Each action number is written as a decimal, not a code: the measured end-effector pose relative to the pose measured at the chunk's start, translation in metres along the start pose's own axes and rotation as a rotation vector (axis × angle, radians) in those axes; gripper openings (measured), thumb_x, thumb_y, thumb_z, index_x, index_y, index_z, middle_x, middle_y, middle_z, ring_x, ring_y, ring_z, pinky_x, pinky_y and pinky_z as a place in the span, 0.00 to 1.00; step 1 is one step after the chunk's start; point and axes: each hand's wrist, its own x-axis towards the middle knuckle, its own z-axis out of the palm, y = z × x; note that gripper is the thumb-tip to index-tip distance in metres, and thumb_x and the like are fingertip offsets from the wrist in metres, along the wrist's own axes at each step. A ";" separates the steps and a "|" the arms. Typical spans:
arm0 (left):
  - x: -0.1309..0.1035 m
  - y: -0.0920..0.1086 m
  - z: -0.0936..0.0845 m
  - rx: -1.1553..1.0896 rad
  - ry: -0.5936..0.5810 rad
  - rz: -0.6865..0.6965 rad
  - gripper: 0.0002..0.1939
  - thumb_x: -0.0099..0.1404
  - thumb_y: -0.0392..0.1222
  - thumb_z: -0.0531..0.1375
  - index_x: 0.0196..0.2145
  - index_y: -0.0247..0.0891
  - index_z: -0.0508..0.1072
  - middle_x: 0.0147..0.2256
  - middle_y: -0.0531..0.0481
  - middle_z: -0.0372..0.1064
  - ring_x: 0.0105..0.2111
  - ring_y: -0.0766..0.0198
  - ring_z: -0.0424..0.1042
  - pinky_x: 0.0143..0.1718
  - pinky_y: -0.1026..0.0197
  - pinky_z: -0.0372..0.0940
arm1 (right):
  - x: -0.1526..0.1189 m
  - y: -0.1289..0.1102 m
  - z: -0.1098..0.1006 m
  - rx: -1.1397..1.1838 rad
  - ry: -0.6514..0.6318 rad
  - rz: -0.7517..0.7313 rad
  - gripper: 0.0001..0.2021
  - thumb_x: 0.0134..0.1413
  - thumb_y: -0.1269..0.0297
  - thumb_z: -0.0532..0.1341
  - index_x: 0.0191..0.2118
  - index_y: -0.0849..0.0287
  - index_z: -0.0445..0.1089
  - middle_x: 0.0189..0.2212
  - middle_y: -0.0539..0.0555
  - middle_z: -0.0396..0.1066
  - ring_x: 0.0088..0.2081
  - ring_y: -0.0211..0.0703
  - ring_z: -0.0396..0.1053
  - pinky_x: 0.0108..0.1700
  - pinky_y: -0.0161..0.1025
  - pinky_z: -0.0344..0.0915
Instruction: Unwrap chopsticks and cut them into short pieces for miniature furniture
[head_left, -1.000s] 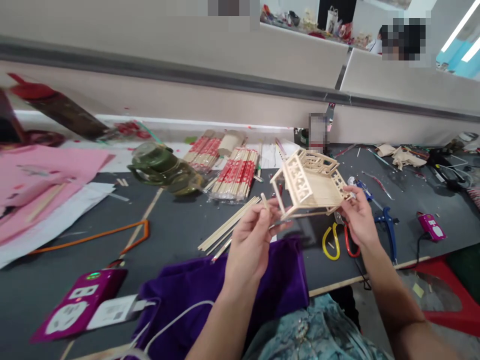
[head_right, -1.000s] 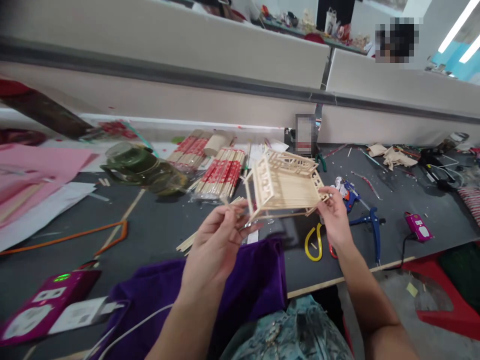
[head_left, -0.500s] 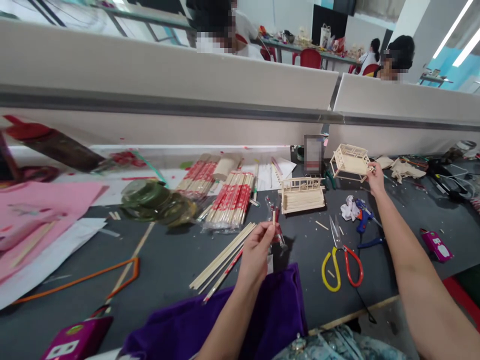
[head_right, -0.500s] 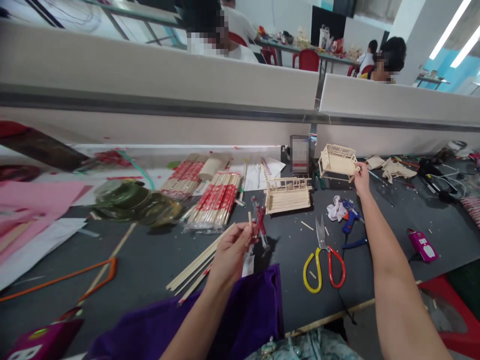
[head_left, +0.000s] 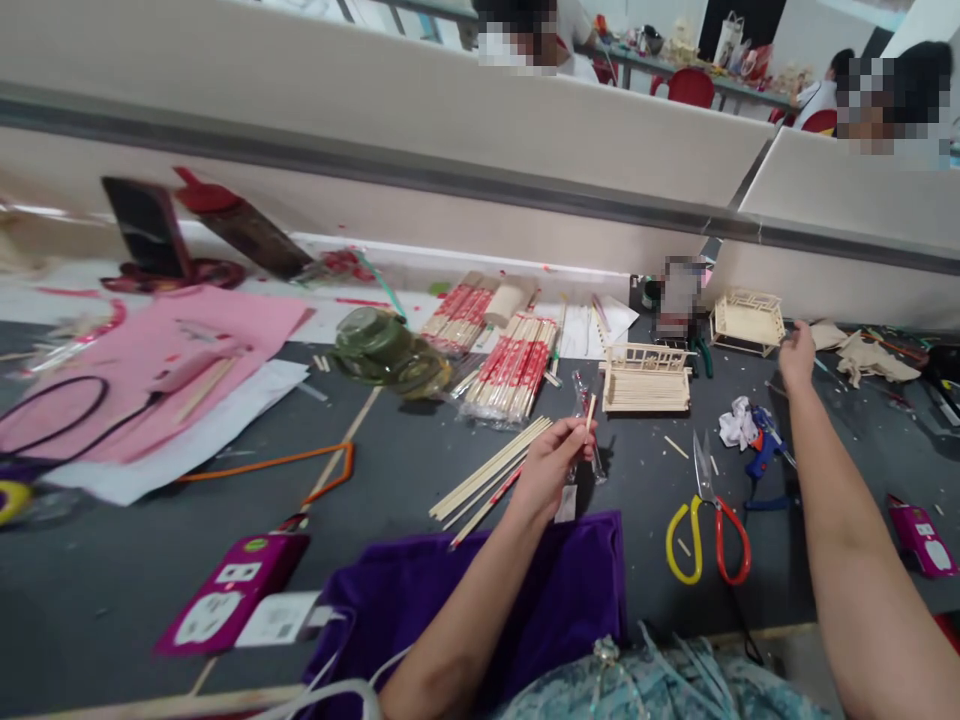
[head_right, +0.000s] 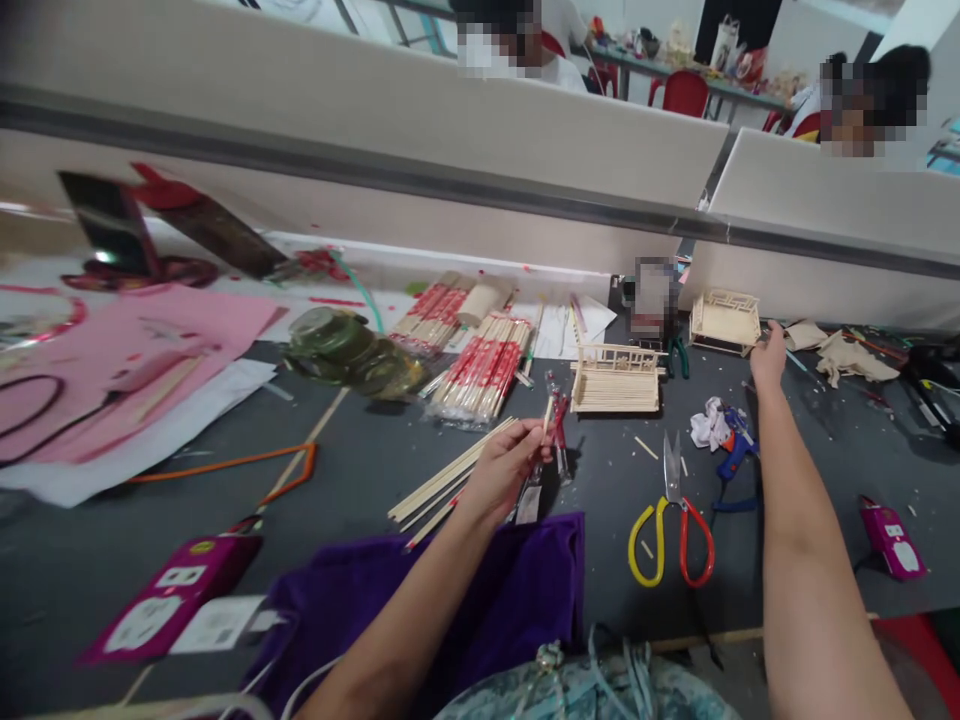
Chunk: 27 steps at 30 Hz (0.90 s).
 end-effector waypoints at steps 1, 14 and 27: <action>-0.001 0.000 -0.001 -0.015 -0.012 -0.021 0.19 0.50 0.50 0.73 0.33 0.33 0.78 0.25 0.52 0.70 0.23 0.70 0.66 0.28 0.67 0.64 | -0.006 -0.003 -0.002 -0.009 0.016 0.016 0.12 0.52 0.77 0.55 0.43 0.63 0.67 0.37 0.57 0.71 0.33 0.35 0.66 0.38 0.36 0.61; -0.028 -0.006 -0.031 -0.022 -0.022 -0.153 0.23 0.44 0.46 0.77 0.35 0.34 0.77 0.27 0.50 0.73 0.27 0.66 0.71 0.34 0.62 0.69 | -0.235 -0.135 -0.032 -0.152 -0.445 0.198 0.14 0.64 0.55 0.56 0.35 0.56 0.74 0.23 0.48 0.71 0.25 0.40 0.67 0.31 0.36 0.63; -0.054 -0.026 -0.062 -0.011 0.041 -0.225 0.24 0.43 0.51 0.77 0.33 0.33 0.77 0.25 0.50 0.74 0.23 0.70 0.68 0.30 0.65 0.66 | -0.298 -0.172 0.027 -0.037 -0.740 0.067 0.14 0.67 0.61 0.51 0.40 0.55 0.74 0.38 0.56 0.77 0.42 0.45 0.73 0.45 0.38 0.65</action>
